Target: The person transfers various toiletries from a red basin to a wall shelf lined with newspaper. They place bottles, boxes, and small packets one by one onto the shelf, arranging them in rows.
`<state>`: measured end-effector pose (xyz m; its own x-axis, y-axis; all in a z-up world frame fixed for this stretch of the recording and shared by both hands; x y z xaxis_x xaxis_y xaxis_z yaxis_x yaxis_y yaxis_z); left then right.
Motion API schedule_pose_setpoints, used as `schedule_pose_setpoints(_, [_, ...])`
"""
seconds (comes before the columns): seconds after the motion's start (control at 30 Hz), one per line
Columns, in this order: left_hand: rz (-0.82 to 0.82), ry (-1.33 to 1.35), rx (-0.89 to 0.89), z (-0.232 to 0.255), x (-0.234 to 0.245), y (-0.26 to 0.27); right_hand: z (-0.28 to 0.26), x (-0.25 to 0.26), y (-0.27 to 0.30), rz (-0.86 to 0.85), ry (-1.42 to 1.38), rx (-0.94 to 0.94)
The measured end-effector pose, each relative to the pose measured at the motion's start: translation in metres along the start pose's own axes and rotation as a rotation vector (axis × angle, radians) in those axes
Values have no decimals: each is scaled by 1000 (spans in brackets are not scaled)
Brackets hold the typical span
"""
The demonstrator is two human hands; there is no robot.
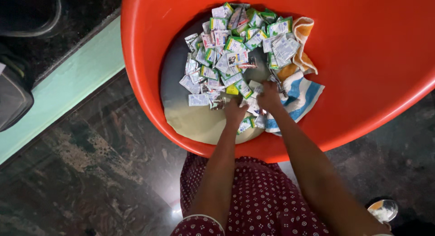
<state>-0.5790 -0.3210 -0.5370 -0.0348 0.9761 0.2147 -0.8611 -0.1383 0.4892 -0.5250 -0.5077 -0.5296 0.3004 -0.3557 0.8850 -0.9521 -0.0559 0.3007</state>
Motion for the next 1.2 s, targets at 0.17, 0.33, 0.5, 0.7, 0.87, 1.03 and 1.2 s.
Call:
schedule_pose_setpoints(0.17, [-169, -68, 93, 40, -8, 2, -29, 53, 3, 121, -98, 51])
schedule_pose_setpoints(0.33, [-33, 38, -235, 174, 62, 25, -71, 73, 49, -375, -890, -608])
schedule_pose_setpoints(0.5, [-209, 109, -703, 321, 132, 50, -185, 174, 37, -311, -1728, -349])
schedule_pose_setpoints(0.7, [-299, 321, -691, 419, 208, 49, -291, 295, 27, -89, -1499, -133])
schedule_pose_setpoints(0.87, [-290, 800, -303, 458, 257, 40, -354, 365, 44, -134, -1314, 24])
schedule_pose_setpoints(1.03, [-180, 544, -372, 481, 302, 67, -387, 390, 37, 31, -1146, 200])
schedule_pose_setpoints(1.2, [-173, 898, -497, 504, 344, 66, -432, 402, 25, 197, -1271, 241])
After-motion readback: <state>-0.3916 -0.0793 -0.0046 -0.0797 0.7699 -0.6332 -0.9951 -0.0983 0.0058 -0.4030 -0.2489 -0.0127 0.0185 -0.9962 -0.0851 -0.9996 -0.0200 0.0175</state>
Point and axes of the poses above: each hand's wrist, its own y-axis away from the middle knuckle, its own x-axis out of the back of the hand, z = x × y, the point moved 9 cm from there along -y, towards the middle knuckle, and after that the axes turned 14 degrees about y, right-handed, at the moved point
